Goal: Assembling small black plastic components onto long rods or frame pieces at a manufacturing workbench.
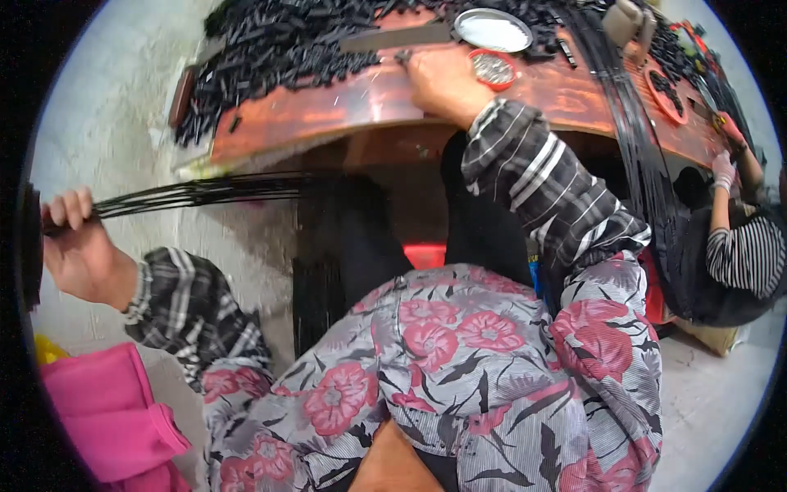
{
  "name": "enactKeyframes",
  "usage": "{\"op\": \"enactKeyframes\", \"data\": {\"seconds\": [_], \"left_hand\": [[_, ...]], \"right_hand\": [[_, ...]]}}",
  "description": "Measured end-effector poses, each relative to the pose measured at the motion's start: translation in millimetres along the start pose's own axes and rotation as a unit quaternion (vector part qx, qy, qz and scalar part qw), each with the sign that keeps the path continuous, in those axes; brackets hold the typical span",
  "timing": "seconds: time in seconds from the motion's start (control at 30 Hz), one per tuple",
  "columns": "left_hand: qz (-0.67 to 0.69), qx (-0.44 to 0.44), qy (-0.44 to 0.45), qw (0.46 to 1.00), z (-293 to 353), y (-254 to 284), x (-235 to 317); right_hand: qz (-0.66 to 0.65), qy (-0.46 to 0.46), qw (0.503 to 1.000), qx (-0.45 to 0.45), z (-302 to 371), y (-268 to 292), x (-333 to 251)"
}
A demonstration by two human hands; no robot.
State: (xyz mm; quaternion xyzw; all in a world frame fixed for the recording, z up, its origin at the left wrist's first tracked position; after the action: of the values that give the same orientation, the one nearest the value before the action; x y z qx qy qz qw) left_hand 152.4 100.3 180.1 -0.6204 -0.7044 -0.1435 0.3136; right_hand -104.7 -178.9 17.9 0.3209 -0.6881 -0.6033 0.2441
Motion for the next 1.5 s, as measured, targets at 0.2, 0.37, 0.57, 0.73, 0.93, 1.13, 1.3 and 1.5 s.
{"op": "enactKeyframes", "data": {"seconds": [0.2, 0.37, 0.57, 0.73, 0.93, 1.13, 1.3, 1.5], "left_hand": [[-0.196, 0.124, 0.159, 0.96, 49.8, 37.4, 1.0], [-0.324, 0.122, 0.378, 0.859, 164.9, 37.4, -112.4], [-0.296, 0.197, 0.613, 0.706, 318.0, 83.9, -169.5], [-0.554, 0.147, 0.632, 0.522, 389.5, 114.8, -201.0], [-0.364, 0.211, 0.667, 0.615, 359.4, 130.4, -212.0], [-0.201, 0.117, 0.581, 0.78, 259.8, 39.6, -171.5], [-0.234, 0.108, 0.613, 0.747, 213.9, -40.3, -204.4], [-0.125, -0.06, 0.582, 0.801, 186.3, -126.1, -228.2]], "right_hand": [[-0.025, 0.045, 0.994, 0.097, -8.1, 25.5, -38.0], [-0.092, 0.082, 0.991, -0.049, 29.7, 9.8, 48.4], [-0.123, -0.052, 0.988, -0.078, 67.0, 47.2, 18.3], [-0.13, -0.081, 0.983, -0.098, 75.5, 59.6, 34.6], [-0.117, -0.196, 0.97, -0.083, 68.9, 98.8, 88.2], [-0.102, -0.242, 0.964, 0.046, 120.4, 114.1, 193.6], [-0.039, -0.391, 0.92, -0.019, 169.7, 120.6, 219.5], [-0.077, -0.357, 0.925, -0.106, 164.6, 94.1, 223.4]]}}
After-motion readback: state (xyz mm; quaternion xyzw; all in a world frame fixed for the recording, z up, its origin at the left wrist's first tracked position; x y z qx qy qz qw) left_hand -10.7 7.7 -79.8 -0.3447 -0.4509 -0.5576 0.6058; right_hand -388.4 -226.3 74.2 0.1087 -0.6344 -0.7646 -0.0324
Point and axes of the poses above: each hand's wrist, its own z-axis away from the middle knuckle, its own y-axis out of the back of the hand, x = y × z, the point moved 2 cm from there along -z, towards the middle knuckle, and after that the axes turned 8 degrees about -x, right-handed, at the moved point
